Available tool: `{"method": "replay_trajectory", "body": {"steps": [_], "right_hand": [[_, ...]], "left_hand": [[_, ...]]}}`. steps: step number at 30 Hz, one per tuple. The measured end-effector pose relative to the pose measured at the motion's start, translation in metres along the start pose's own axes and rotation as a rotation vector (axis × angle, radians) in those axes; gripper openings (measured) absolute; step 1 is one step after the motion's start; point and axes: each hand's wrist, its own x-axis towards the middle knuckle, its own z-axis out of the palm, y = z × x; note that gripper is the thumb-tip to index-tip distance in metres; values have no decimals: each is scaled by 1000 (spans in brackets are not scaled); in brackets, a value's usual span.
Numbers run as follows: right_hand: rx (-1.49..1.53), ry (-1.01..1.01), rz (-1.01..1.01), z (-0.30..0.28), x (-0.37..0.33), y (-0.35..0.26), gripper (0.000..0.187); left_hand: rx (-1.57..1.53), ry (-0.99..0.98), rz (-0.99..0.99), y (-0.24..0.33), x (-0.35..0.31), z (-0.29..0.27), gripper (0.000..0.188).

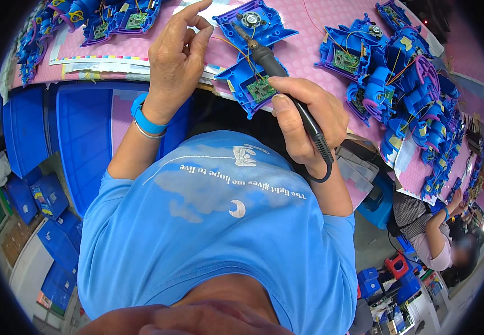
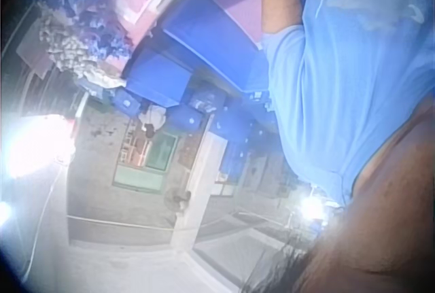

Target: Soldering components onto small circuit boards and trimming wires at a factory workstation.

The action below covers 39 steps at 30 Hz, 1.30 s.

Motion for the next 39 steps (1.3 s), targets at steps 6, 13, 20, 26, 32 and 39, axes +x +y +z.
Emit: {"method": "replay_trajectory", "body": {"steps": [6,13,20,26,32,39], "right_hand": [[-2,-4,2,0,1,-1,25],[-15,-14,5,0,1,-2,25],[68,75,66,1,0,-1,19],[17,7,-2,1,2,-1,25],[19,35,32,3,2,-1,20],[60,73,54,4,2,0,17]], "left_hand": [[104,-24,107,-1,0,1,44],[108,-18,192,-3,4,1,45],[-165,21,64,-28,-5,-12,42],[55,-66,434,-30,-1,-19,33],[258,-117,538,-40,-4,-14,27],[308,-85,657,-41,2,-10,23]]}}
